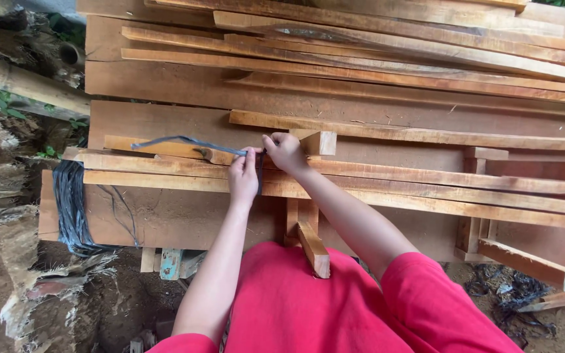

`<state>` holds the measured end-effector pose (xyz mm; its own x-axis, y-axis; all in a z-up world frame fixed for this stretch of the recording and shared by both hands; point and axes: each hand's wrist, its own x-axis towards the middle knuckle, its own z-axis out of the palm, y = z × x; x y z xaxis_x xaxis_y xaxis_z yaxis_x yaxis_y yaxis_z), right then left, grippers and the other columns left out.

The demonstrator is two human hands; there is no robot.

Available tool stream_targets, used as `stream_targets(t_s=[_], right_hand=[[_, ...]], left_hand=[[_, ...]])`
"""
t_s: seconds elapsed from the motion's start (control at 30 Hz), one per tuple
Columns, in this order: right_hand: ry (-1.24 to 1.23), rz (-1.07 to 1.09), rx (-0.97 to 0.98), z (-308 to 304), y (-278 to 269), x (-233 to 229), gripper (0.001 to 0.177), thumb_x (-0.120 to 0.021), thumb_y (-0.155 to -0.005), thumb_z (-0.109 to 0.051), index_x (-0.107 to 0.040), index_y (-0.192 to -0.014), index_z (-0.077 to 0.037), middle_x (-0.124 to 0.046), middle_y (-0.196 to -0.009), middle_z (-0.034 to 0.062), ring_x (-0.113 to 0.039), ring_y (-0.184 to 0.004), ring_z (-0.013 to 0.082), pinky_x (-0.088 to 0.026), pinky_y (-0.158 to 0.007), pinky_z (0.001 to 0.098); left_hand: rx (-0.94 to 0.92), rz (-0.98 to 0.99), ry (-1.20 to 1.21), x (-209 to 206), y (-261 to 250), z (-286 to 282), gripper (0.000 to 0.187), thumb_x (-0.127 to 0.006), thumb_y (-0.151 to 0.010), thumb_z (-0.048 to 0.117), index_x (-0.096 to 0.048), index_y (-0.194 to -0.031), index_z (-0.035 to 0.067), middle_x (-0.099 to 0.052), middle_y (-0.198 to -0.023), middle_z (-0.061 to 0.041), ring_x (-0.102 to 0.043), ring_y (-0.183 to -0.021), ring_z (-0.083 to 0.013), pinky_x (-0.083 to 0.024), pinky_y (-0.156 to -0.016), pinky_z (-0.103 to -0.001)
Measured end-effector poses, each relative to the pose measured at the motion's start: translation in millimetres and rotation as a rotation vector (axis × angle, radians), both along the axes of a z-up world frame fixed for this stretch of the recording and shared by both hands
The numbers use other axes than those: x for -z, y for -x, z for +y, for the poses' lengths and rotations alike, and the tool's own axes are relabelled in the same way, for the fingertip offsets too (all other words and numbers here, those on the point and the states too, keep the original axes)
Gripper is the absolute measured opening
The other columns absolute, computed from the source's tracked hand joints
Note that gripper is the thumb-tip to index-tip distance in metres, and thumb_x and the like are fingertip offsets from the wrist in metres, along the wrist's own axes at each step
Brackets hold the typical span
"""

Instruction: Tying together long pieces of wood into bundles using black plastic strips.

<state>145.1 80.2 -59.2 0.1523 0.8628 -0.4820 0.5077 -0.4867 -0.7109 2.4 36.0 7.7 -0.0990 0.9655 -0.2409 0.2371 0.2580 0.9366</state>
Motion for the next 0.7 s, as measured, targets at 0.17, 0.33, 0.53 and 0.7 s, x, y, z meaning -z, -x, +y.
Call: stream_targets(t_s=[0.17, 0.33, 0.53, 0.7], right_hand=[[0.027, -0.273, -0.059, 21, 7, 50, 0.030, -0.060, -0.090, -0.046, -0.071, -0.079, -0.019, -0.072, -0.072, 0.0050, -0.075, -0.082, 0.0283, -0.062, -0.076, 0.0428], [-0.124, -0.574, -0.119, 32, 12, 87, 0.015, -0.067, -0.081, -0.033, -0.075, -0.072, -0.022, -0.068, -0.062, 0.0050, -0.075, -0.065, 0.0300, -0.064, -0.063, 0.0437], [0.090, 0.016, 0.073, 45, 22, 86, 0.025, -0.063, -0.085, -0.020, -0.070, -0.067, -0.005, -0.070, -0.055, 0.0095, -0.072, -0.052, 0.0258, -0.061, -0.049, 0.0386], [0.041, -0.090, -0.117, 36, 27, 36, 0.044, -0.053, -0.095, -0.032, -0.075, -0.088, 0.006, -0.074, -0.090, 0.0289, -0.073, -0.096, 0.0427, -0.055, -0.089, 0.0562]], left_hand=[[0.118, 0.027, -0.137, 21, 1, -26, 0.030, -0.053, -0.110, 0.023, -0.080, -0.105, 0.011, -0.074, -0.121, -0.008, -0.063, -0.121, -0.0281, -0.041, -0.110, -0.041], [0.203, 0.137, -0.213, 20, 7, -41, 0.033, -0.050, -0.111, 0.022, -0.079, -0.104, 0.008, -0.075, -0.120, -0.006, -0.058, -0.123, -0.0273, -0.037, -0.113, -0.043], [0.306, 0.260, -0.307, 53, 15, -21, 0.030, -0.056, -0.107, 0.018, -0.077, -0.085, 0.014, -0.079, -0.098, 0.002, -0.067, -0.101, -0.0228, -0.049, -0.098, -0.037], [0.145, 0.188, 0.229, 25, 14, 24, 0.051, -0.045, -0.110, 0.042, -0.068, -0.072, 0.017, -0.070, -0.074, -0.007, -0.069, -0.085, -0.0300, -0.052, -0.086, -0.040]])
